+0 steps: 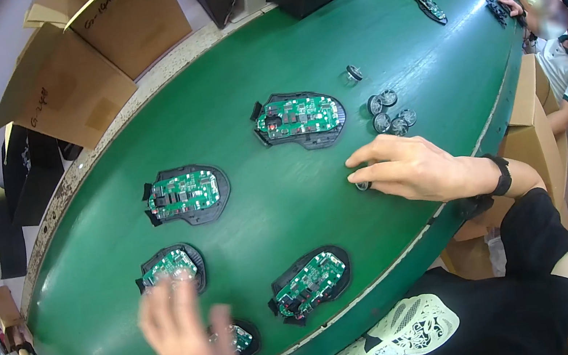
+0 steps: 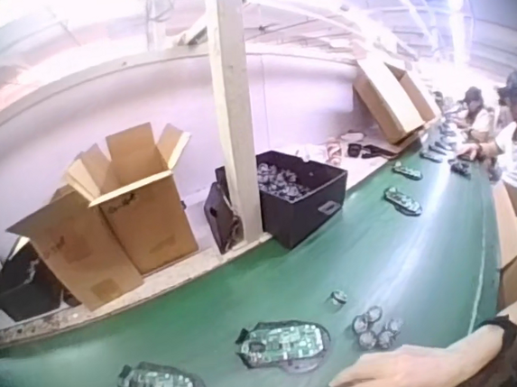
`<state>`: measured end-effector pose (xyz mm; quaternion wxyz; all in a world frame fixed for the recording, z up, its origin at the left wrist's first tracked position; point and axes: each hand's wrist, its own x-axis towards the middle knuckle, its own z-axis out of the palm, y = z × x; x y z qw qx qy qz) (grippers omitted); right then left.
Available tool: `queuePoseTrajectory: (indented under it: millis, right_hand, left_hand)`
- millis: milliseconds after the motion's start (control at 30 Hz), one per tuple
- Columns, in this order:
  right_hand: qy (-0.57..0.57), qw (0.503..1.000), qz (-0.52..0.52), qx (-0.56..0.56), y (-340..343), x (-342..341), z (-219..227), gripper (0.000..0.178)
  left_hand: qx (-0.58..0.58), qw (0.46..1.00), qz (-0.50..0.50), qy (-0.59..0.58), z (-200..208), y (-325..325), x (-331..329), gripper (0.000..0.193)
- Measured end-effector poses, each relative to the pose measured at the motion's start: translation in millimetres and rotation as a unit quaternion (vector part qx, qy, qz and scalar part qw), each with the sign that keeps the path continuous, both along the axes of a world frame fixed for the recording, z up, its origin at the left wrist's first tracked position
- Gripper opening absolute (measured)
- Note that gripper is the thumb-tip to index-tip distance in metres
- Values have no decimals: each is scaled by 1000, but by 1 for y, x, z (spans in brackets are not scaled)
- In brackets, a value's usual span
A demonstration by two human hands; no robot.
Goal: The person assembles small electronic devices on a green table. They pick up circuit boards and small circular components, attach the components to the boards, and place the finished units in a line. The process is repeated for multiple units throughout the clip.
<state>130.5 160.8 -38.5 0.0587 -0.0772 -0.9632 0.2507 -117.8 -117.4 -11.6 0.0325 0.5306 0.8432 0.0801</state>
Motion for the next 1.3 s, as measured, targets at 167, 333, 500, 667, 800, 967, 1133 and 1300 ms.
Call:
queuePoseTrajectory:
  millis: [167,333,500,667,800,967,1133,1300]
  right_hand:
    - [-18,1000,-21,8,2,9,-3,36]
    - [21,996,-45,-77,1,3,5,39]
    - [42,988,-7,-148,-10,-4,5,36]
    - [49,985,22,-162,-12,-6,-7,36]
    - [58,986,47,-151,-14,-16,-6,37]
    - [73,987,112,-88,-24,-43,-3,39]
    - [61,982,177,-1,-31,-66,-3,42]
    - [79,974,208,35,-33,-65,-12,51]
  left_hand:
    - [-68,983,-146,-94,-22,12,71,71]
    - [-48,974,-197,-101,-29,23,73,55]
    - [7,951,-299,-72,-33,68,61,53]
    - [39,958,-282,-37,-33,63,63,52]
    - [-3,985,-171,-11,-34,45,70,59]
    - [-9,987,-161,-3,-49,41,82,50]
    - [2,986,-162,27,-47,42,84,49]
    - [1,986,-163,41,-51,47,89,62]
